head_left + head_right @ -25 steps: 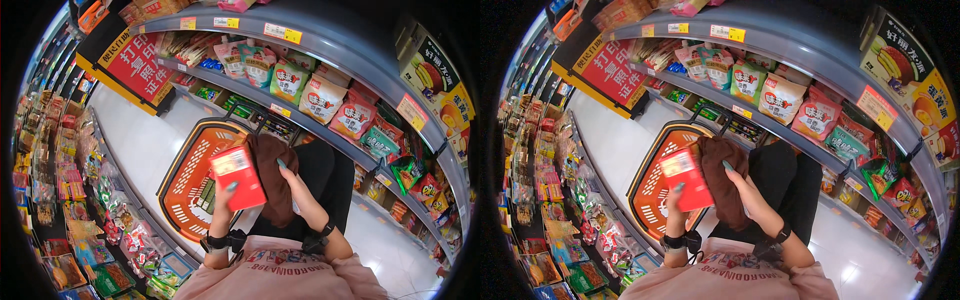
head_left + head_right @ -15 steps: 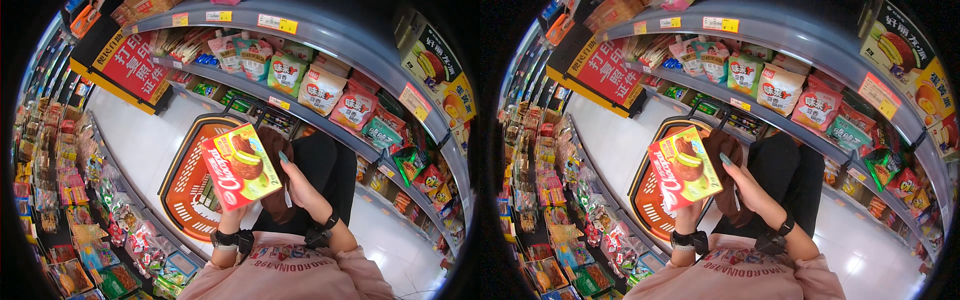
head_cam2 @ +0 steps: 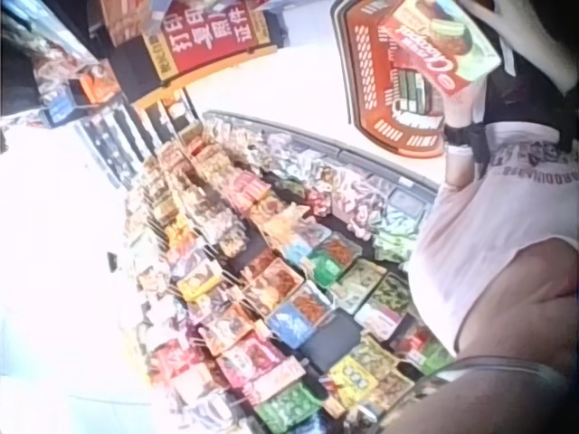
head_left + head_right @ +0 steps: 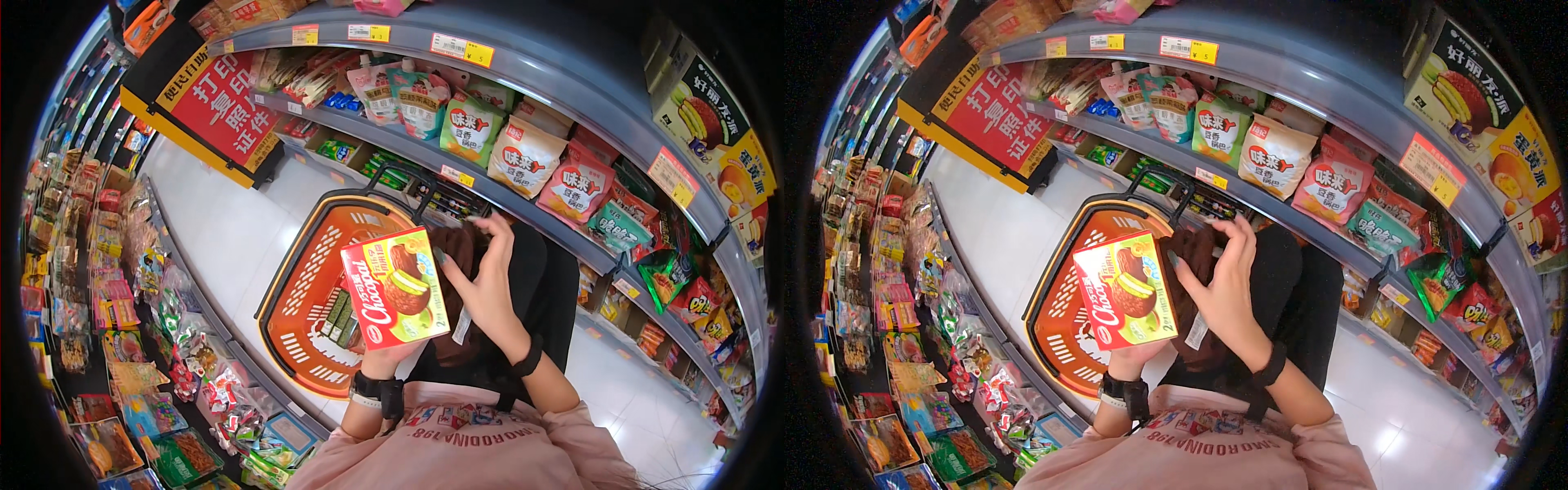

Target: Organizing snack boxes on supermarket shelves and placing some in a basket.

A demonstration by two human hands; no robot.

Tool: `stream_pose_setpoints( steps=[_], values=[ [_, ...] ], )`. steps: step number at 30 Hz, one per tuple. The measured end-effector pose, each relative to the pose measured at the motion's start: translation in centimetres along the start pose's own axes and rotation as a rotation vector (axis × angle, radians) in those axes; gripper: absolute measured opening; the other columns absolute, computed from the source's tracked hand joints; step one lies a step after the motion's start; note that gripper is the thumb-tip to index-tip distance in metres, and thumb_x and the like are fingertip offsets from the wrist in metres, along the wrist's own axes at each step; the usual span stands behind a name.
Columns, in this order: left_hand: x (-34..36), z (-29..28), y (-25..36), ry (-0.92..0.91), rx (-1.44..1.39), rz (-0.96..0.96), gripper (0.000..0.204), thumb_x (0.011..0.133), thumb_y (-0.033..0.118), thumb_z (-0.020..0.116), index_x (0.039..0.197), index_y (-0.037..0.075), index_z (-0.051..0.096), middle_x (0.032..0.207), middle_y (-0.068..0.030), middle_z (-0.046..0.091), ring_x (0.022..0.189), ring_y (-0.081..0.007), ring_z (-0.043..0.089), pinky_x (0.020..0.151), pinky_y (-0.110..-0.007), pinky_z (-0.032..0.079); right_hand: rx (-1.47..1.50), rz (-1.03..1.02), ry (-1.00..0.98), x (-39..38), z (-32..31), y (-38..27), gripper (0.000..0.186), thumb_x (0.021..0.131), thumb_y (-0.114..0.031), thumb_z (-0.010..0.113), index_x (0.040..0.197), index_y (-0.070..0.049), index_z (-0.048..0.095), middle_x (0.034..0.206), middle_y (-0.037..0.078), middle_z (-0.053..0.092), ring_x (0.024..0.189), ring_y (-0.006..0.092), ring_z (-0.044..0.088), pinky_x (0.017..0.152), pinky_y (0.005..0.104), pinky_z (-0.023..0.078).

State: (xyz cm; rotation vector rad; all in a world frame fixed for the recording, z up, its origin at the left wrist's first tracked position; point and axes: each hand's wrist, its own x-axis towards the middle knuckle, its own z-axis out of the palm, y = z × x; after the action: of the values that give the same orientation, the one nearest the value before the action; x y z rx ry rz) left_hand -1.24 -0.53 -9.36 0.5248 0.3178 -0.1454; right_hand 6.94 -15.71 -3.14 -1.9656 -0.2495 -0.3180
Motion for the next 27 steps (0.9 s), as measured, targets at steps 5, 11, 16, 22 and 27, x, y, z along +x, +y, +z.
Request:
stream_pose_setpoints(
  steps=[5,11,16,22,27],
  values=[
    [0.6,0.1,0.3,-0.150,-0.196,-0.062,0.062,0.087,0.050,0.038,0.133,0.009,0.030,0.133,-0.0086,0.039,0.119,-0.0239,0.042,0.101,-0.039,0.033,0.117,-0.359,-0.259,4.5,-2.1,-0.8,0.047,0.075,-0.019,0.063,0.116,-0.005,0.045,0.114,0.016,0.049,0.111,0.0322,0.043,0.093,0.0391,0.033],
    [-0.8,1.1,2.1,-0.075,0.100,0.153,0.063,0.087,0.051,0.038,0.134,0.009,0.030,0.133,-0.0089,0.039,0.119,-0.0241,0.042,0.101,-0.039,0.033,0.341,-0.219,-1.233,8.1,-0.9,-3.4,0.063,0.079,-0.038,0.063,0.128,-0.005,0.039,0.118,0.015,0.052,0.109,0.0220,0.051,0.089,0.0322,0.040],
    [-0.7,1.6,2.4,-0.053,0.213,0.195,0.063,0.088,0.051,0.037,0.135,0.010,0.029,0.133,-0.0092,0.039,0.120,-0.0242,0.042,0.101,-0.040,0.033,0.543,-0.227,-1.287,8.8,-1.0,-3.4,0.075,0.072,-0.032,0.071,0.133,-0.008,0.035,0.123,0.013,0.049,0.110,0.0204,0.050,0.090,0.0314,0.040],
    [0.3,3.4,1.9,-0.160,0.168,0.133,0.080,0.079,0.062,0.043,0.137,0.009,0.027,0.132,-0.0111,0.039,0.121,-0.0261,0.040,0.100,-0.041,0.034,0.334,-0.626,-1.148,9.4,-2.9,-6.3,0.056,0.061,-0.023,0.075,0.111,-0.010,0.054,0.100,0.011,0.059,0.095,0.0264,0.055,0.080,0.0344,0.044],
    [-0.2,5.4,3.0,-0.318,0.112,-0.111,0.099,0.076,0.065,0.044,0.134,-0.011,0.019,0.140,-0.0199,0.027,0.126,-0.0259,0.034,0.103,-0.037,0.028,0.082,-0.694,-0.237,12.7,-10.6,-10.6,0.048,0.061,-0.024,0.073,0.102,-0.010,0.054,0.101,0.009,0.056,0.096,0.0283,0.053,0.086,0.0368,0.041]
  ],
)
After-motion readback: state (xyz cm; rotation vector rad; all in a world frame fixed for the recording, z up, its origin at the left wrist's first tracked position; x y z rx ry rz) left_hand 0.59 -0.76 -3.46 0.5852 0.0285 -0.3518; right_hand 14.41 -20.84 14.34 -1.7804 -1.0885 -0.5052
